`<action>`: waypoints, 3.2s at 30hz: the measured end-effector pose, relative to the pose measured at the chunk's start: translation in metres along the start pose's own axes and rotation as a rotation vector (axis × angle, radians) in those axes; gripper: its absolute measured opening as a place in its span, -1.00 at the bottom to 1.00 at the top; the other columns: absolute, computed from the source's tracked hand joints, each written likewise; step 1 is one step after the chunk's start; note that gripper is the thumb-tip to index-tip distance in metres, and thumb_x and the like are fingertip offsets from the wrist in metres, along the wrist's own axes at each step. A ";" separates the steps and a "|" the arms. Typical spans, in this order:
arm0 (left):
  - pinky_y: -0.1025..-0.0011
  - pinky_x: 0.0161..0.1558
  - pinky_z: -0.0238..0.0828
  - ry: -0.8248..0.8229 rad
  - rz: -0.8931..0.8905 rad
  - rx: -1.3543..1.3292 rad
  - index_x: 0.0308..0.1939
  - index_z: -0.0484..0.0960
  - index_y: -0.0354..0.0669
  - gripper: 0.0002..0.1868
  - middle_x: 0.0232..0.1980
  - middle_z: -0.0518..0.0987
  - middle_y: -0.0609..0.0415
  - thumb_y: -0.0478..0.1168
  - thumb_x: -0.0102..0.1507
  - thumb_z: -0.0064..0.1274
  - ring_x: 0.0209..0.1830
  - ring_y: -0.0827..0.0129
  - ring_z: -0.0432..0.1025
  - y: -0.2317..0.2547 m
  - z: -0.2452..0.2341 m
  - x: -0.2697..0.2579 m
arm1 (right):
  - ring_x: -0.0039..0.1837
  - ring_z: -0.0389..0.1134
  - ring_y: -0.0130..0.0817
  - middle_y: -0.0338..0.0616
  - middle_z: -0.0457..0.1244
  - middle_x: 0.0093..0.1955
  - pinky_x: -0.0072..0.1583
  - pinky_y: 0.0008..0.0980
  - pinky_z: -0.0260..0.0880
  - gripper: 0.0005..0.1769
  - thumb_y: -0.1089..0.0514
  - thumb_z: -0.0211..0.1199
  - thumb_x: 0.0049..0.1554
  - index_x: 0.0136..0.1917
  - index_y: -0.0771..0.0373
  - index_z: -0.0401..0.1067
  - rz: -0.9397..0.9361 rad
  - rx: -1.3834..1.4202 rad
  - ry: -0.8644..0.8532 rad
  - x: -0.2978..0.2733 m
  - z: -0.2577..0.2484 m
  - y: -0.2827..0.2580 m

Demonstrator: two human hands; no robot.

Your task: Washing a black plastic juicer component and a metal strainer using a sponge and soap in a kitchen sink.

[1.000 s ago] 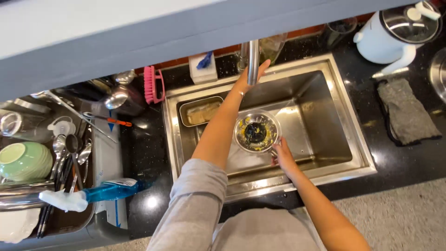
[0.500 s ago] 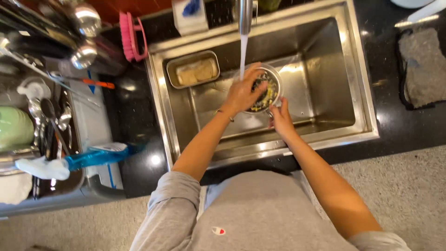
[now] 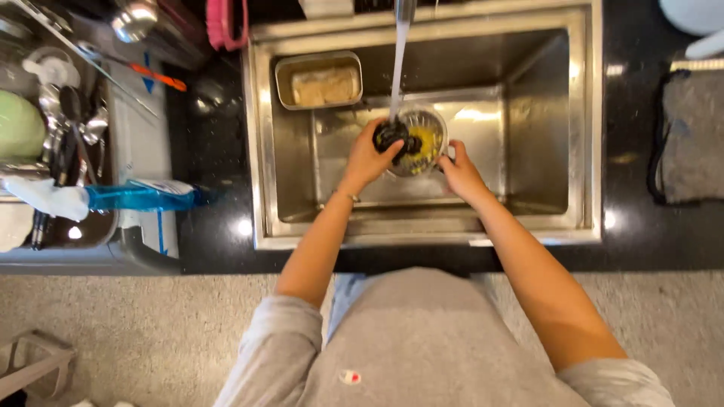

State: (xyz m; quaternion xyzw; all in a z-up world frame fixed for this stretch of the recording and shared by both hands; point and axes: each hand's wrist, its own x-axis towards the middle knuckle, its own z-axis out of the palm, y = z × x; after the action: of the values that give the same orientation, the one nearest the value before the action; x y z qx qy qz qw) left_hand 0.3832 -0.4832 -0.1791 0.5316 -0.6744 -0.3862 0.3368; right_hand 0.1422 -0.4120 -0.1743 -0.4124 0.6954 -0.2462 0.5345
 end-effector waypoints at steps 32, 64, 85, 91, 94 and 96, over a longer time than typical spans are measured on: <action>0.25 -0.29 0.66 0.085 -0.790 -1.323 0.21 0.48 -0.08 -0.30 -0.10 0.66 -0.04 0.39 0.29 -0.13 -0.25 0.19 0.62 -0.056 0.109 0.043 | 0.23 0.37 0.05 0.28 0.32 0.27 0.17 -0.08 0.41 -0.26 -0.14 0.19 0.26 0.55 0.24 0.10 0.047 -0.440 -0.238 0.122 -0.070 0.119; 0.07 0.02 0.60 0.201 -0.953 -1.287 0.20 0.55 -0.15 -0.40 0.08 0.63 -0.04 0.20 0.28 0.15 0.04 0.16 0.54 -0.050 -0.152 -0.069 | 0.47 0.13 0.18 0.12 0.22 0.41 0.37 0.29 0.01 -0.23 -0.45 -0.08 0.23 0.56 -0.10 0.12 -0.208 -0.733 0.373 0.166 0.150 -0.340; -0.18 0.23 0.40 -0.116 -0.624 -1.732 0.17 0.54 -0.02 -0.56 0.17 0.61 0.11 0.10 0.36 -0.15 0.16 0.18 0.52 -0.030 -0.083 -0.041 | -0.12 0.38 -0.50 -0.20 0.38 -0.11 -0.05 -0.47 0.41 -0.86 0.21 0.37 0.18 0.00 0.28 0.49 -0.781 0.023 0.109 -0.047 0.145 -0.160; -0.13 0.01 0.48 -0.040 -0.614 -0.797 0.27 0.38 0.04 -0.21 0.12 0.50 0.00 0.47 0.27 -0.49 0.00 0.14 0.50 -0.035 -0.004 -0.039 | 0.29 0.33 -0.03 0.10 0.26 0.22 0.40 -0.19 0.33 -0.70 0.27 0.02 0.20 0.17 0.30 0.42 -0.754 -0.307 0.317 -0.050 0.127 -0.126; 0.21 0.36 0.28 0.041 -0.268 -0.809 0.36 0.43 -0.20 -0.08 0.30 0.50 -0.09 0.55 0.45 -0.47 0.28 0.17 0.37 -0.048 0.022 -0.028 | 0.47 0.14 0.20 0.28 0.08 0.49 0.47 -0.07 0.14 -0.66 0.13 0.00 0.31 0.24 0.42 0.28 -0.783 -0.233 0.284 -0.058 0.117 -0.144; 0.29 0.28 0.43 -0.078 -0.445 -1.341 0.39 0.39 -0.22 0.02 0.26 0.54 -0.10 0.57 0.33 -0.56 0.24 0.20 0.47 -0.008 -0.004 -0.029 | 0.53 0.06 0.27 0.30 0.13 0.48 0.46 0.11 -0.03 -0.54 0.05 0.11 0.27 0.29 0.44 0.32 -0.927 -0.775 0.297 -0.063 0.102 -0.142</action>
State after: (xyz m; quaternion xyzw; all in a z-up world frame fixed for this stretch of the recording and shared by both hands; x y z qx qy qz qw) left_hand 0.3962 -0.4563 -0.1857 0.3205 -0.1780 -0.7969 0.4801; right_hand 0.2881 -0.4259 -0.0600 -0.7969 0.5497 -0.2371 0.0809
